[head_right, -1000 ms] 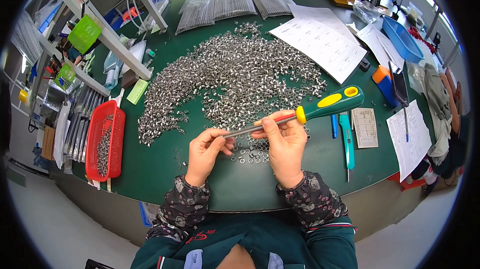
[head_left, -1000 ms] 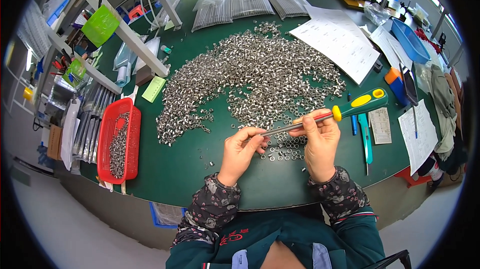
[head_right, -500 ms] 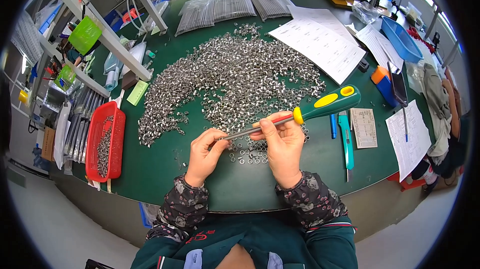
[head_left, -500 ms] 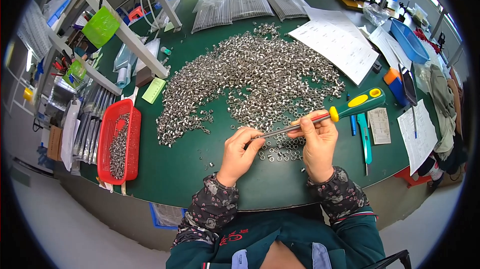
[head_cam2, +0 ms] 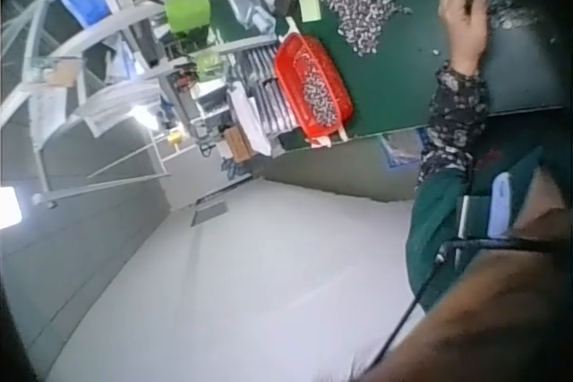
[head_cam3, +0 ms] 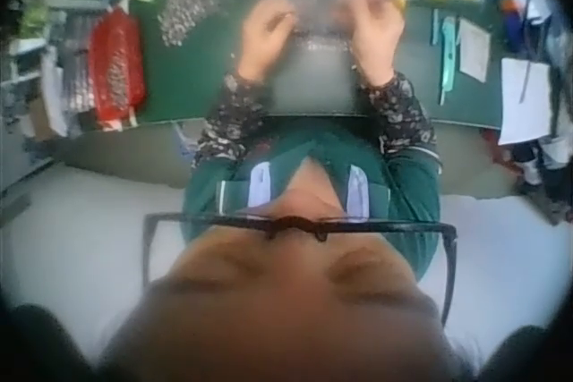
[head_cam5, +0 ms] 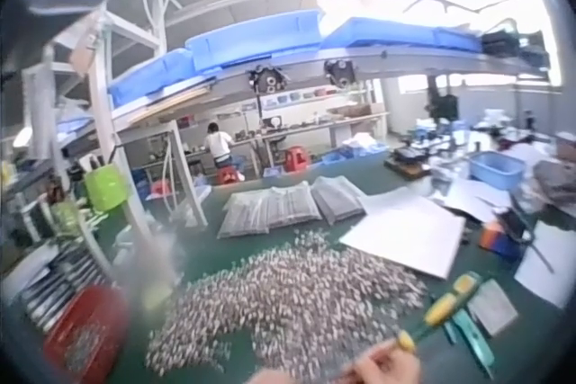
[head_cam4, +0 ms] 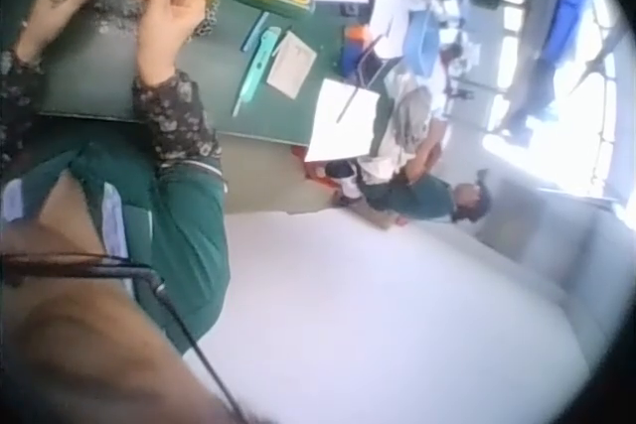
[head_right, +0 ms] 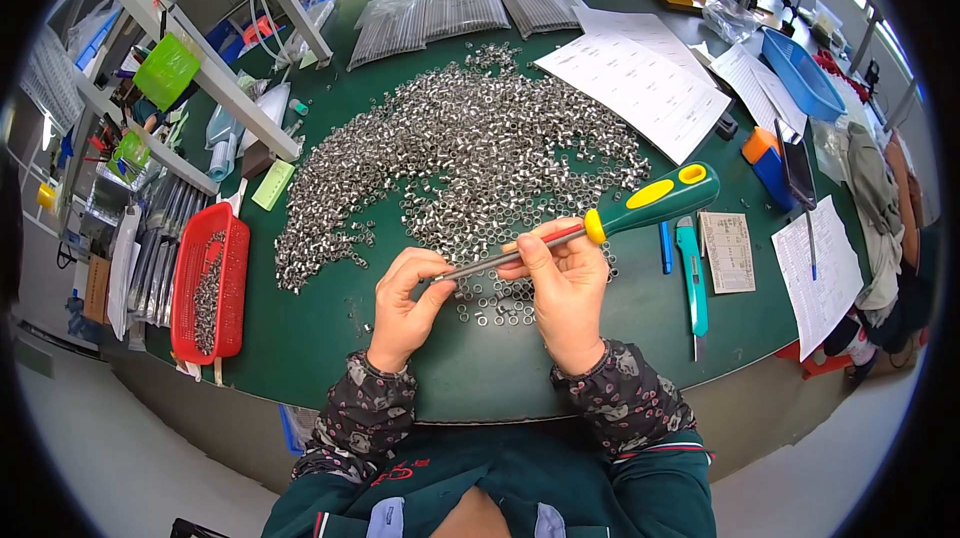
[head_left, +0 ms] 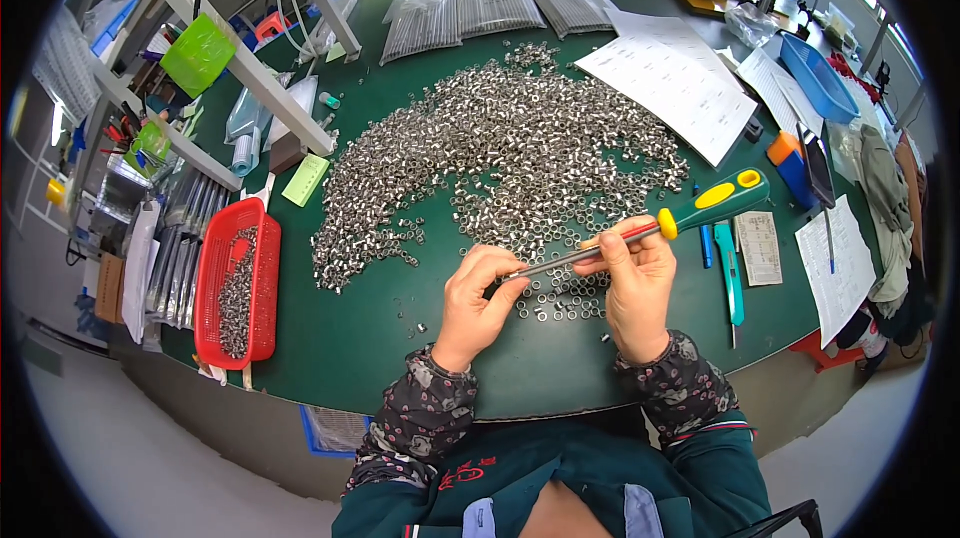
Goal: Sorting small metal ring-like components on a green workbench and using a screwdriver to probe through them.
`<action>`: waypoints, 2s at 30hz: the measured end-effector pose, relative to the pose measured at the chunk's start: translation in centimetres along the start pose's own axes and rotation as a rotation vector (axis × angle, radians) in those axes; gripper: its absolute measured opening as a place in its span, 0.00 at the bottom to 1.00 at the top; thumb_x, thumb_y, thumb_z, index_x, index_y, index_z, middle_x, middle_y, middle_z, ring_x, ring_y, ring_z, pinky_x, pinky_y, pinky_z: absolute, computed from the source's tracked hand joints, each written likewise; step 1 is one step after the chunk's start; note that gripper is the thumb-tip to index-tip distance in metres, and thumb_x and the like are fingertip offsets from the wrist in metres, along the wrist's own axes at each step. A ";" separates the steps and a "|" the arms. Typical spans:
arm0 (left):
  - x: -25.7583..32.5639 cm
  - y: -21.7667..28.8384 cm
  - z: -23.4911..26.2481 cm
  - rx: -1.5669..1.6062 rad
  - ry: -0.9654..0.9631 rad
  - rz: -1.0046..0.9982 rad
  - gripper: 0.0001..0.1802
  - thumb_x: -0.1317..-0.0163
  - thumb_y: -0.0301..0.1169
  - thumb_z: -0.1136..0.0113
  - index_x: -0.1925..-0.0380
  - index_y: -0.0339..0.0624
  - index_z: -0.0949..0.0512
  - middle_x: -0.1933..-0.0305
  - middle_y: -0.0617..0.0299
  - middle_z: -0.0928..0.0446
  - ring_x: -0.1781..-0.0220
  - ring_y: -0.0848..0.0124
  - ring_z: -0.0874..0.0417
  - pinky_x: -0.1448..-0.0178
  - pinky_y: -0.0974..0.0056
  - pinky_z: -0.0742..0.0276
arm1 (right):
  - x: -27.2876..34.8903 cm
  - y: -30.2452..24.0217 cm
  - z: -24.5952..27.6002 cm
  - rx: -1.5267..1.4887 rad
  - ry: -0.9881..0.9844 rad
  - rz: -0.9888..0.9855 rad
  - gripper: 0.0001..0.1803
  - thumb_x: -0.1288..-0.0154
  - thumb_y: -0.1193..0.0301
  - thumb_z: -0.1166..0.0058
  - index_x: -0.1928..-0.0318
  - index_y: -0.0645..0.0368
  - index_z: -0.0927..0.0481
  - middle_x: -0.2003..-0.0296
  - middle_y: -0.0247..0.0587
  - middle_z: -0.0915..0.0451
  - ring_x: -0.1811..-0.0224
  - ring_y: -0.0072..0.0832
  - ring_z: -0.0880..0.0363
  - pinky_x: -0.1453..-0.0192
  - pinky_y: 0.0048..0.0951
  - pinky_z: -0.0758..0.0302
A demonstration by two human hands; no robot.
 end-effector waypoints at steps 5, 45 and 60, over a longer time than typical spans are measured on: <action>-0.1 1.9 0.5 -0.137 0.132 -0.142 0.09 0.49 0.27 0.38 0.67 0.37 0.24 0.68 0.59 0.25 0.69 0.70 0.24 0.65 0.67 0.29 | -0.3 0.5 0.4 -0.043 0.028 -0.023 0.05 0.38 0.75 0.50 0.67 0.64 0.31 0.73 0.43 0.23 0.73 0.24 0.22 0.69 0.22 0.20; 1.7 -5.5 -1.2 0.780 0.098 0.549 0.09 0.44 0.20 0.43 0.63 0.36 0.26 0.66 0.58 0.21 0.76 0.82 0.28 0.75 0.78 0.31 | -1.2 -0.2 1.5 0.040 0.061 0.055 0.05 0.37 0.74 0.51 0.67 0.63 0.30 0.72 0.42 0.22 0.73 0.23 0.22 0.68 0.21 0.21; 1.9 -5.2 -1.4 0.657 0.059 0.548 0.08 0.45 0.20 0.43 0.63 0.34 0.24 0.69 0.62 0.21 0.74 0.84 0.27 0.75 0.80 0.32 | -0.8 -0.4 0.0 0.085 -0.109 0.096 0.05 0.37 0.75 0.51 0.65 0.64 0.30 0.70 0.42 0.23 0.68 0.23 0.22 0.62 0.23 0.22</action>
Point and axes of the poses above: each hand's wrist, its own x-axis away from the middle knuckle, its own z-axis out of the back of the hand, y = z × x, the point moved 8 cm from there along -x, towards the middle knuckle
